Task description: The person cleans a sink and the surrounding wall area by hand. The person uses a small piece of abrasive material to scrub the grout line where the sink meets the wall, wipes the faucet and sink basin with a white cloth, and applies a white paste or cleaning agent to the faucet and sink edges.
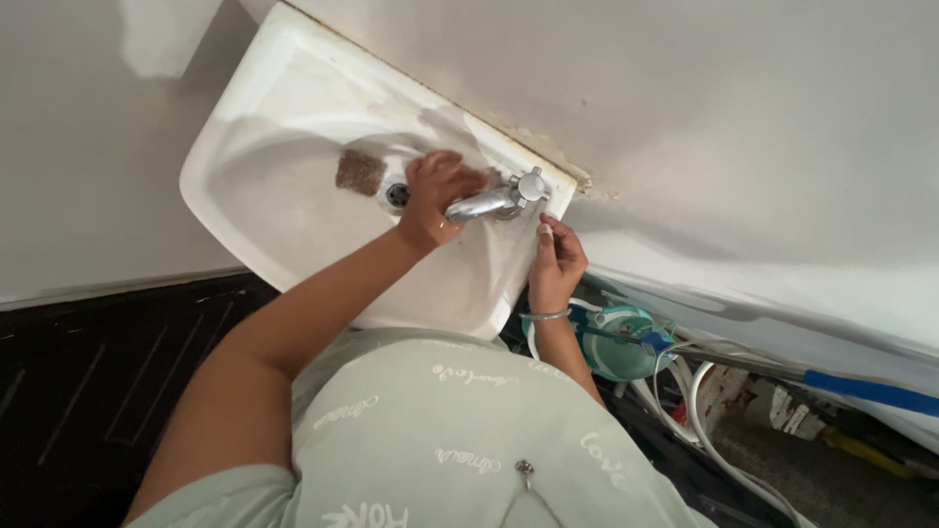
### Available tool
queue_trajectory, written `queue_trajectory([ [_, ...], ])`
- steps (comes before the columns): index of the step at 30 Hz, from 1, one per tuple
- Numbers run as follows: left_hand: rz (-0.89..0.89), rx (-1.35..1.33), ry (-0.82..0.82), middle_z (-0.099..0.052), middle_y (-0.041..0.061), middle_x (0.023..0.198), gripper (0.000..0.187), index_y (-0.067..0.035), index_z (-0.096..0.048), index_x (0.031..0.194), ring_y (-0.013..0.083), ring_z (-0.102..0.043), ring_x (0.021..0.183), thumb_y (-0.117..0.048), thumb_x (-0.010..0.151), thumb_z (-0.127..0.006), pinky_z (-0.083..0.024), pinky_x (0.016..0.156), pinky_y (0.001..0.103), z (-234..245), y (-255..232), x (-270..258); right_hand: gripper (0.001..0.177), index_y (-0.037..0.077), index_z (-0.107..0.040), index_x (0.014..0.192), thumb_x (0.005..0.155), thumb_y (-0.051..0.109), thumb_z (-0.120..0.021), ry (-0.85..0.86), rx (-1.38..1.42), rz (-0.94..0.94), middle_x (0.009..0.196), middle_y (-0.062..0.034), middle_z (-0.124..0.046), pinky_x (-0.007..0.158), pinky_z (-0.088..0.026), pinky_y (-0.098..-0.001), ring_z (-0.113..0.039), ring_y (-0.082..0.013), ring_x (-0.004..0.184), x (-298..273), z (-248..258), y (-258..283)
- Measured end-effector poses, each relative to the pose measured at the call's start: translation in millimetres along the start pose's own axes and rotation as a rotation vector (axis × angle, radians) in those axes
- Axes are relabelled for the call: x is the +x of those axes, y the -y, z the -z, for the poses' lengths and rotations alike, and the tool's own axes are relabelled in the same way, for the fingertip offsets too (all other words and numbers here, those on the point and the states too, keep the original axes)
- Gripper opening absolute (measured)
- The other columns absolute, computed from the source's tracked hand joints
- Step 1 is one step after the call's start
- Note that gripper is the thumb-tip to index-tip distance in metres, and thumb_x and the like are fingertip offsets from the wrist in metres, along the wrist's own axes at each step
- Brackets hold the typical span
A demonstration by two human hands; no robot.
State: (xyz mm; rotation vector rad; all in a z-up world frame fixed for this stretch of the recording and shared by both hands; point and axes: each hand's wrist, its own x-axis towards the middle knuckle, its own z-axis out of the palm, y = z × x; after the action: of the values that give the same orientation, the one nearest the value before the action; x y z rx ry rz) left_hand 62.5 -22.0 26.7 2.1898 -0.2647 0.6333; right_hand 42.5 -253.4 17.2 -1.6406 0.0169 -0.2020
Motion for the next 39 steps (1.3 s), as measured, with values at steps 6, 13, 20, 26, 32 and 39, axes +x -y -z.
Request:
queue_trajectory([
  [6, -0.108, 0.065, -0.06, -0.068, -0.005, 0.111, 0.024, -0.023, -0.076, 0.105, 0.0268, -0.055, 0.123, -0.024, 0.082, -0.079, -0.028, 0.101, 0.048, -0.8, 3.4, 18.2, 0.014, -0.004, -0.073, 0.11, 0.101, 0.005, -0.066, -0.02, -0.132, 0.067, 0.102, -0.0056, -0.069, 0.083, -0.048, -0.0259, -0.057, -0.0097, 0.089, 2.4, -8.8, 22.4],
  [13, -0.053, 0.075, -0.003, -0.068, 0.003, 0.112, 0.036, -0.013, -0.075, 0.109, 0.0309, -0.055, 0.115, -0.02, 0.075, -0.082, -0.033, 0.094, 0.052, 6.5, -5.6, -33.4, 0.015, 0.002, -0.077, 0.107, 0.093, 0.002, -0.07, 0.004, -0.418, 0.242, 0.091, -0.0058, -0.058, 0.067, -0.045, -0.0251, -0.052, -0.0117, 0.075, -6.4, -16.5, 70.3],
  [20, 0.531, -0.428, -0.172, -0.066, 0.014, 0.102, 0.033, 0.0, -0.068, 0.104, 0.0267, -0.059, 0.093, -0.02, 0.082, -0.084, -0.051, 0.081, 0.039, -45.8, -31.1, -51.4, 0.023, 0.007, -0.078, 0.111, 0.087, 0.006, -0.077, 0.11, -0.67, 0.362, 0.1, -0.0101, -0.062, 0.09, -0.049, -0.039, -0.06, -0.026, 0.099, -33.2, -29.5, 88.1],
  [26, 0.986, -1.137, 0.225, -0.069, 0.004, 0.094, 0.022, -0.008, -0.071, 0.112, 0.0128, -0.063, 0.083, -0.023, 0.101, -0.059, -0.053, 0.072, 0.029, -46.7, -40.4, -65.0, 0.05, 0.006, -0.069, 0.127, 0.081, 0.021, -0.084, 0.069, -1.02, 0.536, 0.135, -0.0235, -0.049, 0.103, -0.039, -0.0533, -0.044, -0.044, 0.121, -38.4, -43.7, 86.5],
  [32, 1.035, -1.165, 0.34, -0.067, -0.003, 0.101, 0.028, -0.013, -0.061, 0.123, 0.0102, -0.062, 0.09, -0.02, 0.096, -0.062, -0.051, 0.075, 0.029, -11.7, -50.6, -51.9, 0.032, 0.022, -0.078, 0.114, 0.083, 0.021, -0.083, -0.023, -1.244, 0.527, 0.135, -0.019, -0.051, 0.101, -0.039, -0.0518, -0.046, -0.0406, 0.121, -15.8, -35.2, 77.5],
  [39, 0.916, -1.225, 0.366, -0.074, 0.001, 0.114, 0.042, -0.008, -0.069, 0.128, 0.0115, -0.065, 0.093, -0.004, 0.089, -0.053, -0.049, 0.073, 0.027, -24.9, -16.5, -61.2, 0.038, 0.016, -0.077, 0.111, 0.076, 0.028, -0.085, 0.087, -1.185, 0.566, 0.127, -0.0182, -0.051, 0.095, -0.039, -0.0537, -0.046, -0.0407, 0.115, -30.1, -52.3, 93.8],
])
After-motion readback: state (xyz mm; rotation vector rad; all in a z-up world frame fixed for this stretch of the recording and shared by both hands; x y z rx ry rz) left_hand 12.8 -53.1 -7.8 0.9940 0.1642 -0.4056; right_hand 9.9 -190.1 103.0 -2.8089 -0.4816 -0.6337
